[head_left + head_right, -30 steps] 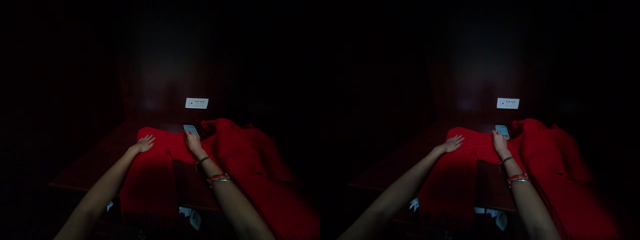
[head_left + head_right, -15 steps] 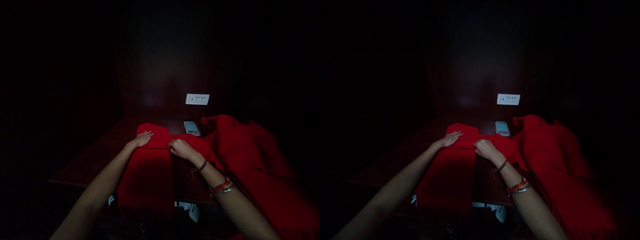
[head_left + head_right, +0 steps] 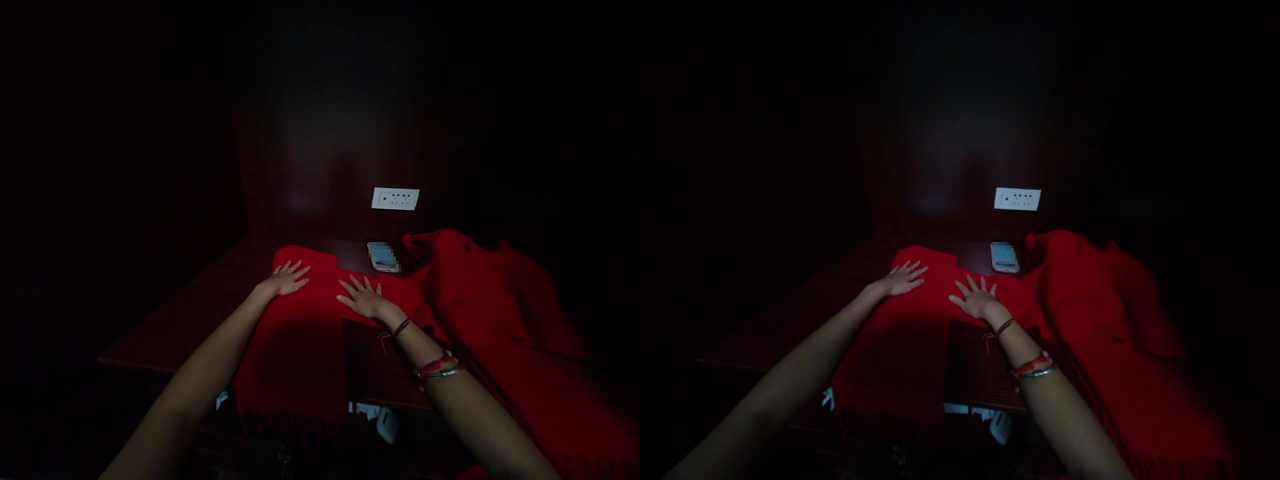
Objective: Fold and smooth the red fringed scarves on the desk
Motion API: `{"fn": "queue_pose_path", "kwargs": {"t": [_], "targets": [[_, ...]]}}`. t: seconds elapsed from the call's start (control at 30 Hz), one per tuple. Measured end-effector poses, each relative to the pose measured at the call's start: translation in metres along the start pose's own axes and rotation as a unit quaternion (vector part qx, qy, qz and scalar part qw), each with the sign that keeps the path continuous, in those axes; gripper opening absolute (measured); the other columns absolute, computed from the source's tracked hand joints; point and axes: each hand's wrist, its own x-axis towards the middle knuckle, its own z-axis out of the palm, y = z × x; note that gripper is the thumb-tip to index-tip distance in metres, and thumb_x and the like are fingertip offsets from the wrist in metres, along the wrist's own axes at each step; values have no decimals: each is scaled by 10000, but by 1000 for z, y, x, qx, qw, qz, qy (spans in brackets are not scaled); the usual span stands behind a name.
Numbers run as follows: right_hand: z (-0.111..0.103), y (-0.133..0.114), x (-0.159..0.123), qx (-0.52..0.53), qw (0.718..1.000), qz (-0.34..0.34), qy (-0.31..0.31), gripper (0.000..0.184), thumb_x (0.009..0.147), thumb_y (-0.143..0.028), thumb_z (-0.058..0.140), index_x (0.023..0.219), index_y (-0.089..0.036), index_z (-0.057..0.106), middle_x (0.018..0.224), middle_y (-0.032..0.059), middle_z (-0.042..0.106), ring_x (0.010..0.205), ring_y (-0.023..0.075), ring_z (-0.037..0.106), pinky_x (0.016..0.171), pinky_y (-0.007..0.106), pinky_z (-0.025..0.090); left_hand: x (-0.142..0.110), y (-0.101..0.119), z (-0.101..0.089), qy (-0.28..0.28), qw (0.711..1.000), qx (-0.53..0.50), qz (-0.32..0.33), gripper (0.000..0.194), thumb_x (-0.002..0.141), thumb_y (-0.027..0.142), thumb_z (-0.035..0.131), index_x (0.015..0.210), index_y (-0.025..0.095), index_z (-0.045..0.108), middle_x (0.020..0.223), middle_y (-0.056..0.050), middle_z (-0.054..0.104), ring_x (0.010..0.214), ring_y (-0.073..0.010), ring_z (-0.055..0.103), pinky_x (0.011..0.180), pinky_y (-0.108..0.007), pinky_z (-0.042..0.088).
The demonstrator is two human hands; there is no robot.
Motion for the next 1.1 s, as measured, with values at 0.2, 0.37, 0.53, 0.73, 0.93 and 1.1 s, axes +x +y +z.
{"fn": "queue_pose_path", "kwargs": {"t": [0.2,0.37,0.53,0.73,0.93,1.1], "targets": [[7,26,16,-17,998,60,-26,616,745,-615,117,1288,-324,93,1375,16,23,1217,320,6,892,592,40,2,-3,6,49,999,16,2,588,755,596,167,1270,316,206,1362,-5,90,1228,-259,43,961,-457,78],[3,22,15,-11,998,41,53,643,754,-585,217,1272,-206,249,1346,96,176,1213,314,83,920,543,73,4,-3,6,14,998,22,-64,610,740,617,126,1277,330,154,1365,-9,63,1223,-290,18,920,-547,65],[-4,-19,21,50,993,-51,93,524,816,-431,237,1214,-110,353,1215,139,400,1118,195,352,923,291,247,4,2,4,14,997,27,-69,615,739,617,135,1280,324,151,1365,-12,63,1224,-281,15,935,-526,47],[10,-53,30,21,996,58,-61,691,709,-654,177,1294,-296,94,1372,73,0,1211,341,-19,876,600,31,0,0,3,163,985,31,-45,591,779,558,152,1290,260,173,1364,-7,-56,1224,-253,-47,967,-439,100],[17,-45,24,8,998,47,-43,687,689,-680,95,1284,-340,53,1374,54,-30,1212,320,-60,862,607,-21,16,-41,-1,23,991,-15,-134,582,766,572,117,1277,305,191,1354,18,120,1214,-290,101,935,-492,168],[18,-44,23,-4,999,39,-33,674,697,-669,64,1285,-340,60,1375,45,-23,1216,316,-46,871,598,-2,26,-69,-11,56,977,-19,-205,587,776,535,143,1289,253,186,1354,-15,113,1204,-322,97,913,-513,199]]}}
